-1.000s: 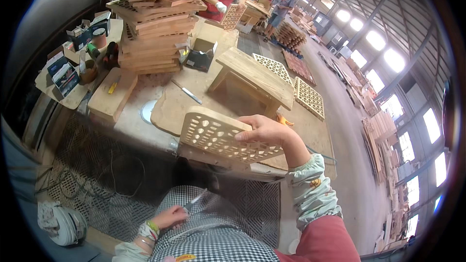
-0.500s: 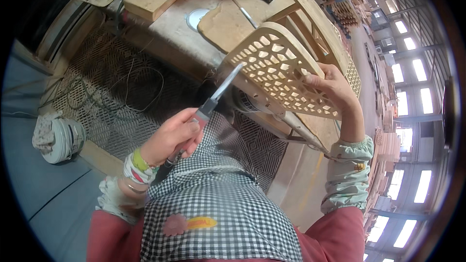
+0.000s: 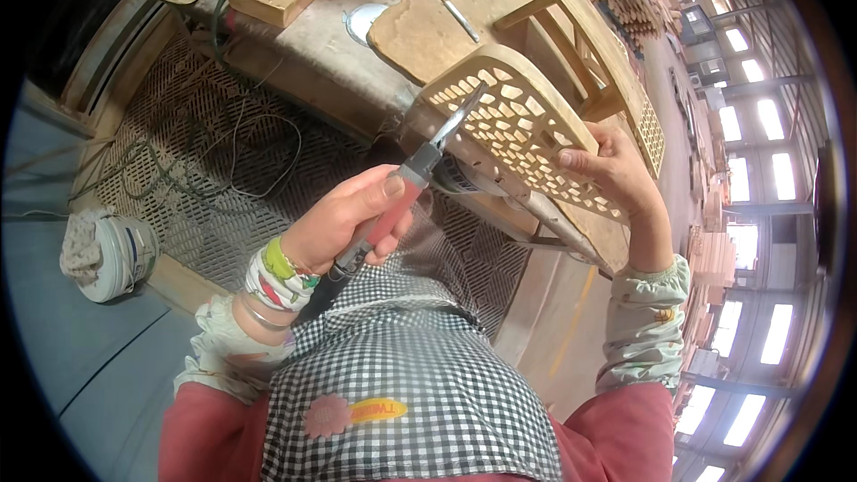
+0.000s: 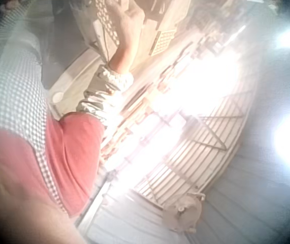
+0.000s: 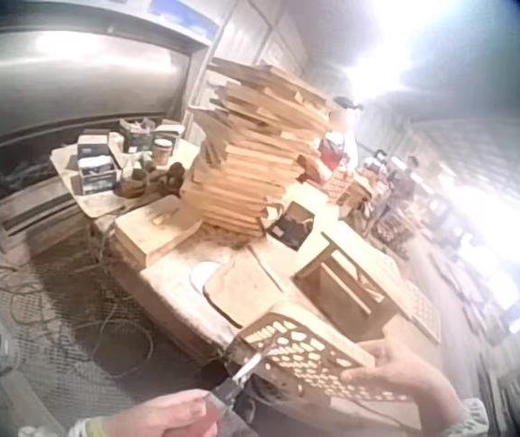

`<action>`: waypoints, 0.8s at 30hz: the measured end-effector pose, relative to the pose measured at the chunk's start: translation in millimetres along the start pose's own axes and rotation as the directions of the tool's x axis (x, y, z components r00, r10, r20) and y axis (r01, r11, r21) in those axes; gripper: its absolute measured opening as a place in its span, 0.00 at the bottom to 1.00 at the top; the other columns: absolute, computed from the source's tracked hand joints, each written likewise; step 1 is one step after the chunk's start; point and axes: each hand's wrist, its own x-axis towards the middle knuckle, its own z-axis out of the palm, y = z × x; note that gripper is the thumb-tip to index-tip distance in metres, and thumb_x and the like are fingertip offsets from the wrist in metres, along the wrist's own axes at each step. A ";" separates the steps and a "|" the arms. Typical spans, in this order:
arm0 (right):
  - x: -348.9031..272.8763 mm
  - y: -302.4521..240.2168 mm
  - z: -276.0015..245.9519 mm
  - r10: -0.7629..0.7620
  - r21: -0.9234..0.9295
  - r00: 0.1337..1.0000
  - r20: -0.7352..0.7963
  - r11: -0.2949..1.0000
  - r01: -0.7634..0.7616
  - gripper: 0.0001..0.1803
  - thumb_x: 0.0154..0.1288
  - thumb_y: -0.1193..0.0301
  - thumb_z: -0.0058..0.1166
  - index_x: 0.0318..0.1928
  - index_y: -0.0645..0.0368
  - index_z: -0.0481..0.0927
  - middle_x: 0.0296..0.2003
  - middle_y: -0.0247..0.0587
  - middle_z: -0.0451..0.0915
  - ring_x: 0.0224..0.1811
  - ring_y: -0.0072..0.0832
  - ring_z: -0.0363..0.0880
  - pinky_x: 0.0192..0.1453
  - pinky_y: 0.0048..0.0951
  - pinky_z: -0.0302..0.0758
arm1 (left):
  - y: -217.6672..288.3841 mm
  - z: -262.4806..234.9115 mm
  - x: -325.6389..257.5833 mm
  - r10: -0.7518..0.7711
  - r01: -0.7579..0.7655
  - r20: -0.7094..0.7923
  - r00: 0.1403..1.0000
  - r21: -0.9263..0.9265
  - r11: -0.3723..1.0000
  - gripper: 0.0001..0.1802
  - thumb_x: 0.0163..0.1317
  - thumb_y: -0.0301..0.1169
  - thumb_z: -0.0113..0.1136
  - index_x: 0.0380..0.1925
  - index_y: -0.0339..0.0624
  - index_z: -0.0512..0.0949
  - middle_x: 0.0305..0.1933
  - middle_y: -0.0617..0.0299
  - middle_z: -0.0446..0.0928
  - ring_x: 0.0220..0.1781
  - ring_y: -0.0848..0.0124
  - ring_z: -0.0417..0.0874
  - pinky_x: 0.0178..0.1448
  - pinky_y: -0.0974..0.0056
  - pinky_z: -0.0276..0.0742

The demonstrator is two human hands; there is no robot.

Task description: The person uses a handheld tool to trim small pieces of wood from a lattice-patterned wooden panel, turning the panel by hand to reach different edges and then placing it on the table.

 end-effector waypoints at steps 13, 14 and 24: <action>2.4 1.9 -3.2 -0.068 -0.123 0.998 0.005 0.990 0.068 0.31 0.57 0.53 0.79 0.47 0.68 0.88 0.30 0.33 0.84 0.34 0.19 0.77 0.40 0.27 0.75 | 18.1 13.7 12.9 -0.012 0.016 -0.085 0.996 0.048 0.999 0.24 0.85 0.44 0.43 0.67 0.36 0.69 0.37 0.59 0.77 0.23 0.78 0.74 0.26 0.70 0.73; 2.2 3.1 -1.4 -0.097 -0.131 0.995 0.002 0.987 0.097 0.30 0.57 0.53 0.80 0.47 0.68 0.88 0.29 0.33 0.83 0.34 0.19 0.77 0.40 0.27 0.75 | 22.9 16.6 14.4 -0.041 0.045 -0.096 0.994 0.035 0.998 0.23 0.85 0.43 0.43 0.66 0.37 0.69 0.36 0.60 0.77 0.22 0.78 0.73 0.25 0.70 0.71; 5.6 5.2 -5.3 -0.141 -0.170 0.990 0.011 0.975 0.141 0.28 0.59 0.53 0.78 0.46 0.67 0.89 0.29 0.33 0.84 0.32 0.20 0.78 0.38 0.28 0.75 | 22.7 9.3 29.4 -0.117 0.116 -0.029 0.993 -0.046 0.992 0.25 0.86 0.44 0.41 0.69 0.37 0.69 0.35 0.60 0.77 0.21 0.77 0.71 0.24 0.70 0.69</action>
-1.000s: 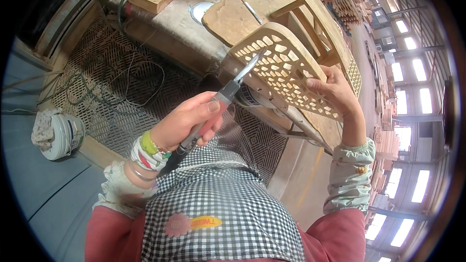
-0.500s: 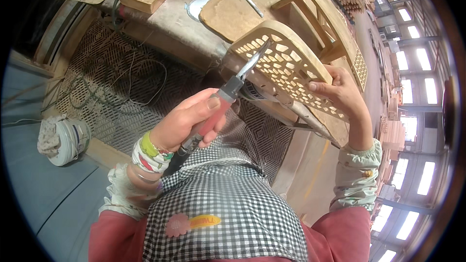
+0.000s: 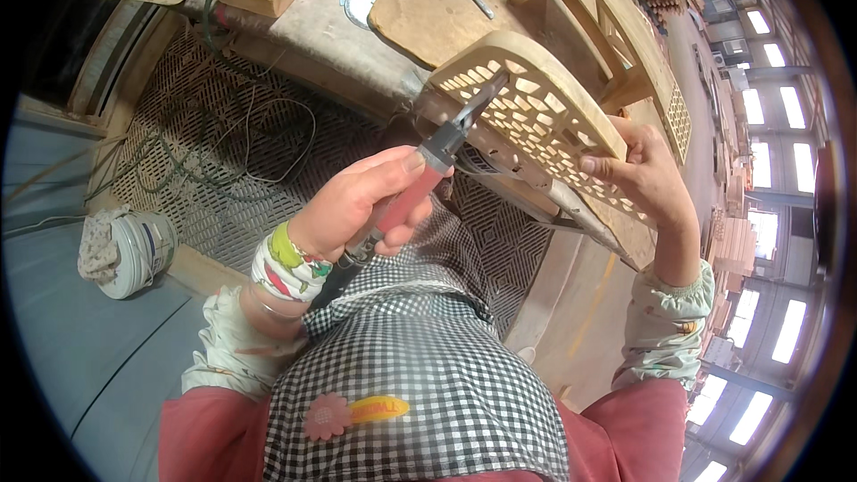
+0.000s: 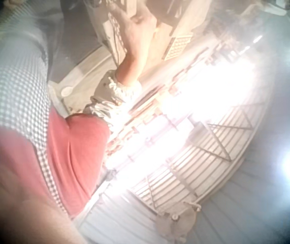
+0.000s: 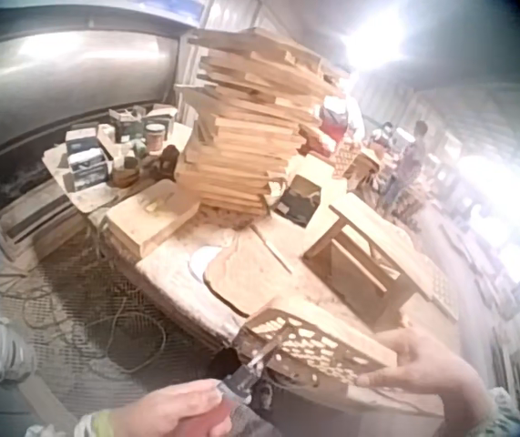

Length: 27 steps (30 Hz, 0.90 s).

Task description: The person uses a handheld tool to trim small pieces of wood from a lattice-patterned wooden panel, turning the panel by hand to reach different edges and then placing it on the table.

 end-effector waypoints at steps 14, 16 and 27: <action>7.9 5.4 -8.5 0.073 0.088 0.997 -0.001 0.993 -0.073 0.24 0.61 0.57 0.75 0.48 0.64 0.90 0.26 0.29 0.81 0.27 0.17 0.75 0.31 0.24 0.69 | -13.8 21.5 -8.1 -0.012 0.010 0.011 1.000 0.127 0.992 0.24 0.85 0.43 0.41 0.67 0.35 0.69 0.34 0.61 0.77 0.20 0.78 0.72 0.24 0.70 0.73; 8.5 -0.8 -10.1 0.099 0.030 0.995 0.004 0.995 -0.099 0.23 0.61 0.56 0.75 0.48 0.63 0.91 0.26 0.30 0.81 0.27 0.17 0.75 0.32 0.24 0.69 | -14.2 27.4 -7.5 0.026 -0.015 -0.058 0.998 0.178 0.984 0.23 0.85 0.43 0.41 0.66 0.36 0.70 0.34 0.62 0.76 0.20 0.78 0.72 0.24 0.71 0.72; 4.6 -9.6 -14.6 0.128 -0.043 0.992 0.003 0.991 -0.127 0.27 0.61 0.55 0.74 0.51 0.63 0.91 0.29 0.37 0.85 0.31 0.23 0.81 0.38 0.29 0.76 | -26.0 49.1 -11.6 0.145 -0.052 -0.201 0.969 0.409 0.911 0.20 0.82 0.39 0.47 0.64 0.36 0.71 0.30 0.66 0.75 0.21 0.80 0.73 0.23 0.73 0.71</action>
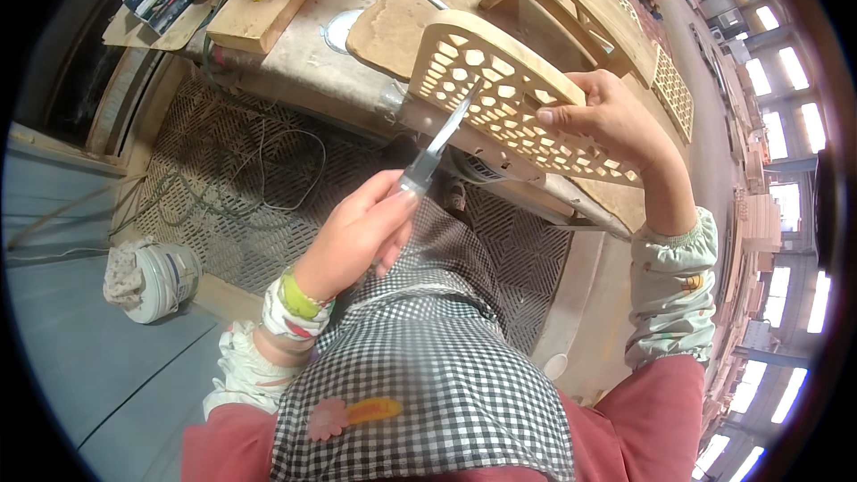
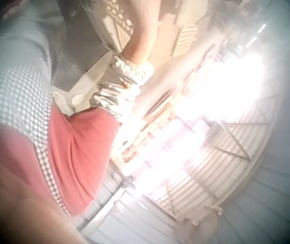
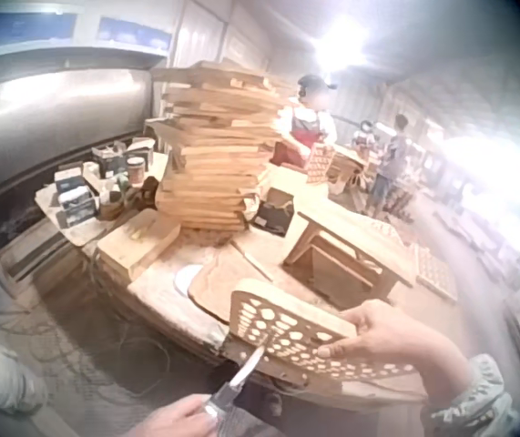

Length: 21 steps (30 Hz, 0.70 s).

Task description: The person uses a handheld tool to trim small pieces of wood from a lattice-patterned wooden panel, turning the panel by hand to reach different edges and then placing it on the table.

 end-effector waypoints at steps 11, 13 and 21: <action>-4.2 -8.5 1.7 -0.012 -0.131 1.000 -0.020 0.991 0.009 0.24 0.60 0.56 0.72 0.49 0.61 0.92 0.33 0.47 0.90 0.35 0.32 0.88 0.47 0.37 0.81 | 12.5 20.0 29.1 0.105 -0.087 -0.129 0.986 0.139 0.987 0.17 0.82 0.41 0.50 0.56 0.39 0.74 0.25 0.68 0.72 0.18 0.82 0.70 0.21 0.74 0.65; -4.1 -8.7 1.5 -0.019 -0.126 0.999 -0.026 0.992 0.016 0.23 0.60 0.57 0.72 0.48 0.62 0.92 0.32 0.47 0.90 0.34 0.32 0.88 0.46 0.36 0.81 | 14.0 19.1 30.7 0.089 -0.076 -0.103 0.991 0.125 0.989 0.17 0.82 0.42 0.49 0.56 0.40 0.74 0.25 0.67 0.73 0.18 0.82 0.71 0.21 0.75 0.66; -2.1 -4.7 0.8 -0.021 -0.095 0.999 -0.028 0.995 0.019 0.21 0.62 0.62 0.73 0.49 0.64 0.90 0.28 0.32 0.84 0.29 0.17 0.78 0.35 0.26 0.72 | 16.2 11.6 34.8 0.019 -0.020 0.044 0.999 0.009 1.000 0.22 0.84 0.45 0.46 0.61 0.39 0.74 0.31 0.63 0.77 0.19 0.80 0.73 0.22 0.74 0.69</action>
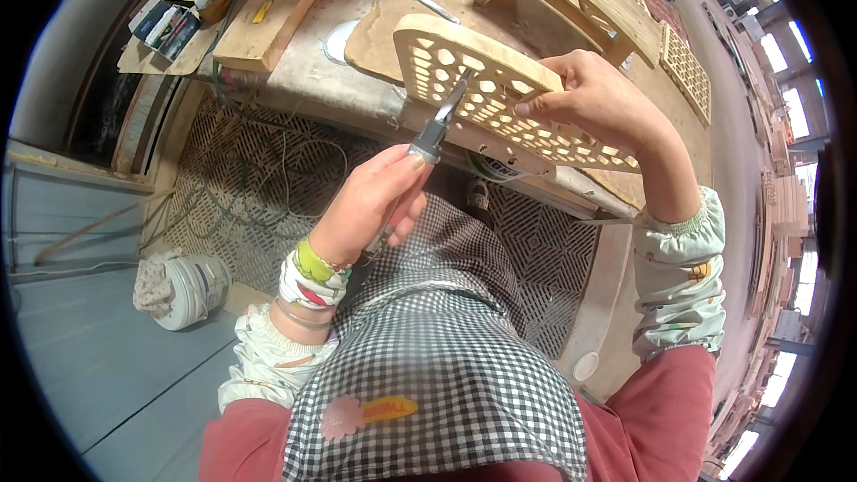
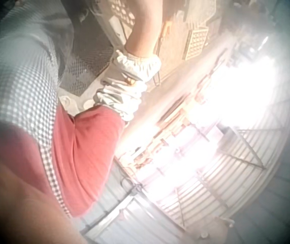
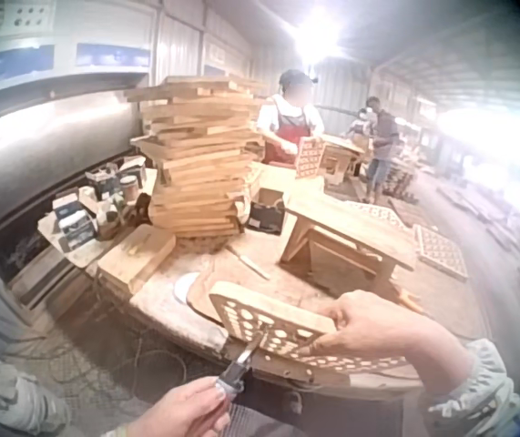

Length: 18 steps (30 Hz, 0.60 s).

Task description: The person uses a handheld tool to trim small pieces of wood from a lattice-patterned wooden panel, turning the panel by hand to reach different edges and then placing it on the table.

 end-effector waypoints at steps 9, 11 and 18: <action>2.9 14.1 -1.0 0.057 0.083 0.998 0.022 0.995 -0.058 0.23 0.59 0.58 0.71 0.46 0.66 0.90 0.30 0.43 0.87 0.31 0.28 0.84 0.41 0.34 0.80 | -16.1 -18.1 -32.2 -0.127 0.127 0.059 0.990 0.002 0.992 0.23 0.82 0.44 0.49 0.66 0.40 0.70 0.34 0.62 0.78 0.23 0.78 0.75 0.24 0.71 0.71; 1.2 19.2 -0.3 0.003 0.096 0.999 0.035 0.995 -0.006 0.23 0.60 0.57 0.71 0.46 0.64 0.90 0.28 0.41 0.85 0.31 0.28 0.84 0.40 0.35 0.81 | -36.3 -21.9 -43.4 -0.044 0.046 -0.028 0.999 0.110 0.993 0.30 0.75 0.36 0.56 0.73 0.41 0.62 0.37 0.60 0.77 0.23 0.76 0.75 0.26 0.70 0.72; -2.7 13.9 -9.7 -0.200 -0.125 0.976 -0.084 0.974 0.189 0.23 0.59 0.55 0.69 0.49 0.57 0.90 0.38 0.49 0.90 0.40 0.45 0.89 0.50 0.43 0.83 | -26.1 -57.3 -52.3 0.399 -0.227 -0.163 0.902 0.608 0.761 0.38 0.64 0.21 0.63 0.74 0.42 0.62 0.35 0.62 0.76 0.22 0.75 0.76 0.24 0.67 0.73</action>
